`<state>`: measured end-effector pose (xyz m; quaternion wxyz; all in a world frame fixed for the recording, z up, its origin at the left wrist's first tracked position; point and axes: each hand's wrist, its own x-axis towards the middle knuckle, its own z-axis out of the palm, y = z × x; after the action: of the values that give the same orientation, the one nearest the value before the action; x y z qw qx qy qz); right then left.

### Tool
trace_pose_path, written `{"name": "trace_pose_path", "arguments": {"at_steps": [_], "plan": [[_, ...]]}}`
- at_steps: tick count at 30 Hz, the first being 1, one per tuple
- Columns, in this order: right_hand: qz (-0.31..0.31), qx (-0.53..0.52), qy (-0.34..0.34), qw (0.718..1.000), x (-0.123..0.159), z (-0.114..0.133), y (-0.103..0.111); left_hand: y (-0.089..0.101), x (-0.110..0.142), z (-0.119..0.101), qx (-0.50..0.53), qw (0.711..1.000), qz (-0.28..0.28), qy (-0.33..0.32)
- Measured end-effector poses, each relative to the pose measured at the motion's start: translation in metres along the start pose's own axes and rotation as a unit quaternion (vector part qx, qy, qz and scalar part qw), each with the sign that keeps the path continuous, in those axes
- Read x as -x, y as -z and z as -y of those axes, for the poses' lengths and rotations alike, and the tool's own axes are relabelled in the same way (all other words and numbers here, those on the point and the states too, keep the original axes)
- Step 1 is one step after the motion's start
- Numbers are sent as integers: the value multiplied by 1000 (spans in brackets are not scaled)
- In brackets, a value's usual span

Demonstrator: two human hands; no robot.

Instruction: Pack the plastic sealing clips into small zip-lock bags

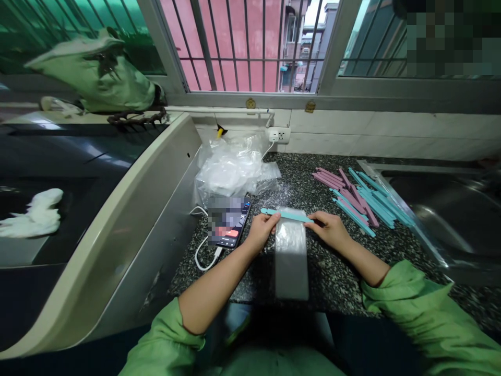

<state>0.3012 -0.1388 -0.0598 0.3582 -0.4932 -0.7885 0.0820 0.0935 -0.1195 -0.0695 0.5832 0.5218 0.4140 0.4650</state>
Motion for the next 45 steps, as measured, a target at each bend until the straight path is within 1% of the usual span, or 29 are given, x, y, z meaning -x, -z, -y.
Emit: {"name": "trace_pose_path", "arguments": {"at_steps": [3, 6, 9, 12, 13, 15, 20, 26, 31, 33, 35, 38, 40, 42, 45], "plan": [[1, -3, -6, 1000, 0, 0, 2, 0, 0, -1, 46, 998, -39, -8], [0, -18, -38, 999, 0, 1, 2, -2, 0, -2, 82, 994, -74, 3], [-3, -86, -110, 990, -1, 3, 0, -2, 0, -3, 92, 993, -76, 5], [14, -190, -183, 964, -3, 7, 0, -3, 0, -4, 88, 994, -66, -3], [21, -210, -200, 957, -4, 8, 0, -3, 0, -4, 85, 994, -61, -6], [34, -219, -217, 951, -5, 10, 2, -3, 1, -3, 81, 995, -51, -8], [30, -208, -213, 954, -6, 12, 2, -3, 1, -1, 79, 996, -43, -9], [26, -198, -207, 958, -6, 13, 1, -3, 0, -2, 65, 996, -56, -13], [54, -169, -169, 969, -7, 14, 4, -5, 0, -2, 64, 996, -65, -13], [46, -159, -154, 974, -7, 13, 6, -5, 0, -1, 65, 997, -46, -3], [23, -160, -148, 976, -8, 10, 7, -5, 1, -1, 55, 998, -5, 6], [-13, -165, -148, 975, -9, 5, 10, -5, 4, -4, -12, 997, 77, 12], [-30, -163, -153, 974, -10, 2, 12, -7, 7, -7, -63, 991, 112, 23], [-47, -159, -157, 974, -10, 0, 13, -8, 10, -8, -89, 987, 129, 45], [-71, -157, -154, 973, -11, -1, 15, -10, 11, -7, -97, 983, 141, 70]]}}
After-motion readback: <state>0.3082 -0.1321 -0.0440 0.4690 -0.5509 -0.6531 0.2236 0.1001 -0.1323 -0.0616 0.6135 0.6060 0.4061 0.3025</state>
